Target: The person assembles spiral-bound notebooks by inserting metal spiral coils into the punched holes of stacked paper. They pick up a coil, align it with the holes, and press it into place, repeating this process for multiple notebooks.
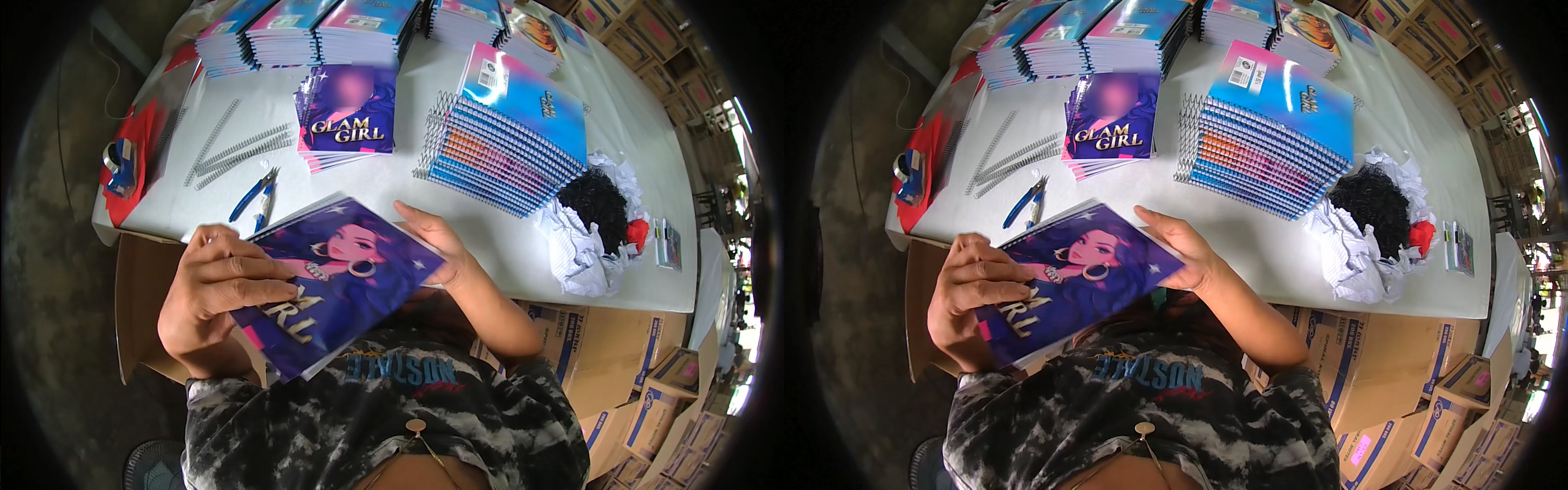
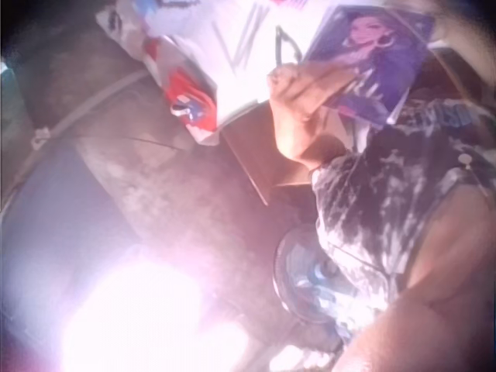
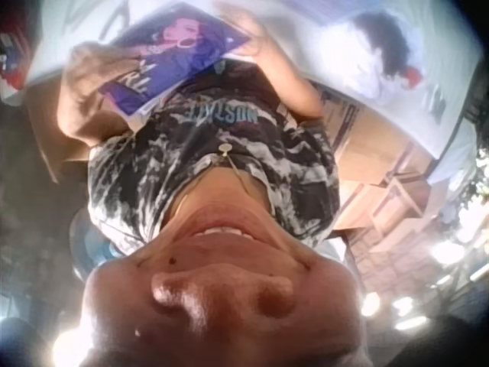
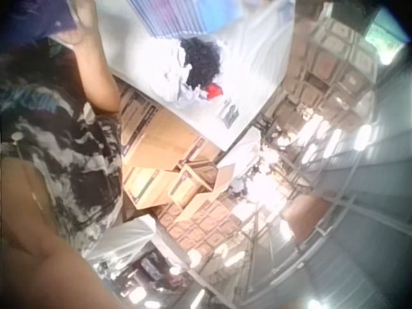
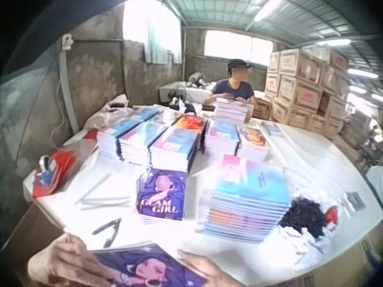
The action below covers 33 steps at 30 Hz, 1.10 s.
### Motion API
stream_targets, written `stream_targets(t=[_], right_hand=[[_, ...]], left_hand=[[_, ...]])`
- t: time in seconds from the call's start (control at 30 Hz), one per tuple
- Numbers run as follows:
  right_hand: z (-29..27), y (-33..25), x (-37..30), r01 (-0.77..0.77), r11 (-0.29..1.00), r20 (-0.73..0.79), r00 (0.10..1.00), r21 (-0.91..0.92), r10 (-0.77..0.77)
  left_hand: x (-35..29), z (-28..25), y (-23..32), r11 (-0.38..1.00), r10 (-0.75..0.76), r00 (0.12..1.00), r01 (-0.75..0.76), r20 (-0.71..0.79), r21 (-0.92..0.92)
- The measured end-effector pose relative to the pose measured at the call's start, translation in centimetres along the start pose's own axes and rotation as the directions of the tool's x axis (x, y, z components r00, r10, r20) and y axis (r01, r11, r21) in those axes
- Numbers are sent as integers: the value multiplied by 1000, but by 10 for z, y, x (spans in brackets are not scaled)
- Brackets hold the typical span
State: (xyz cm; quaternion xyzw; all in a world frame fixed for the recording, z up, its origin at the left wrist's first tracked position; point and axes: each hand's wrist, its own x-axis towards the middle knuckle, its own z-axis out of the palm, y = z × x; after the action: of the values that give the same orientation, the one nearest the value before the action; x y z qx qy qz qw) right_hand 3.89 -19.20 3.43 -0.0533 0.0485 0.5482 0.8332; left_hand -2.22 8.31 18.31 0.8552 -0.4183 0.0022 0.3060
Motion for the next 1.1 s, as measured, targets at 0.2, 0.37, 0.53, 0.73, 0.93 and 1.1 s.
stream_targets(t=[0.2,0.37,0.53,0.73,0.93,1.1], right_hand=[[28,-17,-13,466,554,82,811,-690,-580],[0,-37,-39,472,-54,321,506,-880,-800],[-47,-40,-35,279,-151,295,607,-949,-738],[-44,-42,-39,312,-166,331,605,-935,-724],[-23,-40,-29,321,-194,353,574,-927,-738],[-26,-46,-38,300,-183,332,587,-936,-738]], left_hand=[[25,57,-20,877,-237,732,-122,-638,-465],[48,121,-95,586,-626,711,159,-319,-795],[66,189,-119,518,-753,562,184,-343,-835],[39,146,-160,695,-434,730,644,-528,318],[12,74,-237,551,-488,756,655,-437,517],[22,38,-224,613,-511,716,691,-475,383]])
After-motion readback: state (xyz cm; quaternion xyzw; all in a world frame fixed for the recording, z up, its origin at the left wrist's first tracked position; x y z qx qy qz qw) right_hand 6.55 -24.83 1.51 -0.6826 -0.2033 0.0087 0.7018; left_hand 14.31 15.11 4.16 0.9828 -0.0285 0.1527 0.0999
